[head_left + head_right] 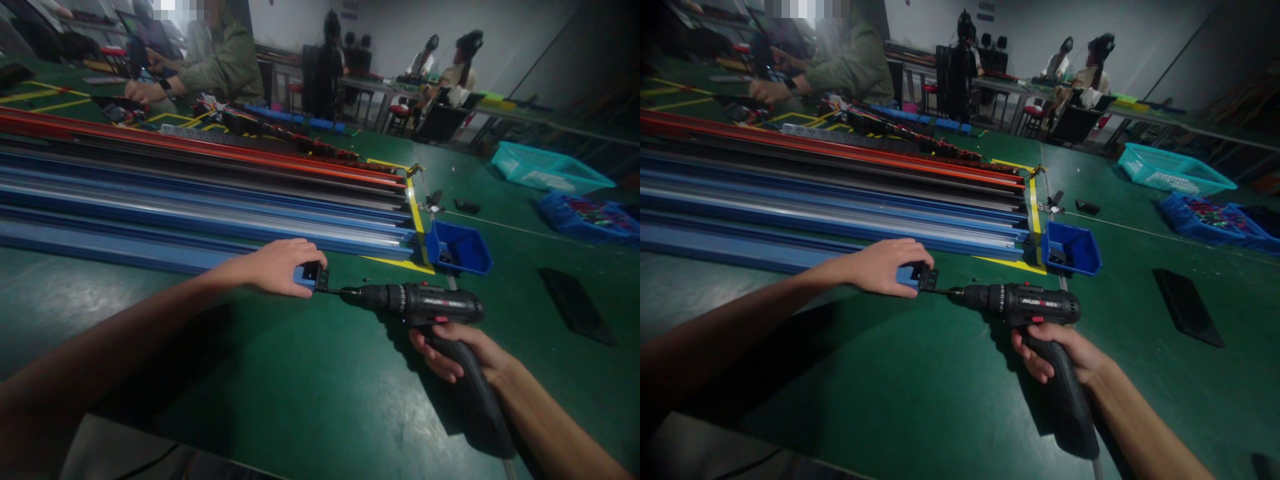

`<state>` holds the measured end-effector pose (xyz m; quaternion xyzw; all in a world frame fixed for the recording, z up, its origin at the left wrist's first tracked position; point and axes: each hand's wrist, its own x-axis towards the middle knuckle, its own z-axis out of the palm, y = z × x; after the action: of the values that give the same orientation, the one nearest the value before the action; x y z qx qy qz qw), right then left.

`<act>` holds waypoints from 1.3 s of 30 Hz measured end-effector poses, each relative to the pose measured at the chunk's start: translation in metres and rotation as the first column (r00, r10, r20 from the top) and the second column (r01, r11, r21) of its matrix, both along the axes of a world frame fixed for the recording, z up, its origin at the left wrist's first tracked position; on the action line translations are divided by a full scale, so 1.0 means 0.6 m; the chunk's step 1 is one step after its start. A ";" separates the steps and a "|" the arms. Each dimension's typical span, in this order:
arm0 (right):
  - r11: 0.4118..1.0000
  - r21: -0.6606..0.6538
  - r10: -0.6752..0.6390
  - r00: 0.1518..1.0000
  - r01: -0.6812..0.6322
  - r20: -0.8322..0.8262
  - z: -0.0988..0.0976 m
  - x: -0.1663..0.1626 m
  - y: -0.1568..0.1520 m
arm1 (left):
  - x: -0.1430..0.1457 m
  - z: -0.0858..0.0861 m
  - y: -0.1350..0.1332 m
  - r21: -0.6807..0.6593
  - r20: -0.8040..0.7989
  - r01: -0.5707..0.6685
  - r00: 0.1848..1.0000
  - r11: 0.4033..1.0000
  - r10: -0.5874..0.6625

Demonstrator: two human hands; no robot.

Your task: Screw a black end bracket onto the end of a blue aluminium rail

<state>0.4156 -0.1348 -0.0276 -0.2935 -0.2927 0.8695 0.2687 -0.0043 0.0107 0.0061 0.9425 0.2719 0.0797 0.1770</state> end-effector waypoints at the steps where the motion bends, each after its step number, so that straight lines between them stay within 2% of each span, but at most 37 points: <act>1: 1.000 -0.003 -0.005 1.000 0.005 0.001 0.001 -0.001 0.000 | 0.000 0.000 0.000 -0.003 0.000 0.000 1.000 1.000 0.000; 39: 1.000 0.020 0.010 1.000 -0.010 0.002 0.006 -0.006 0.000 | -0.002 0.000 -0.002 0.005 -0.014 -0.003 1.000 1.000 0.003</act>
<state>0.4121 -0.1346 -0.0239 -0.2903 -0.3033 0.8674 0.2672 -0.0056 0.0097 0.0060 0.9431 0.2742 0.0742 0.1727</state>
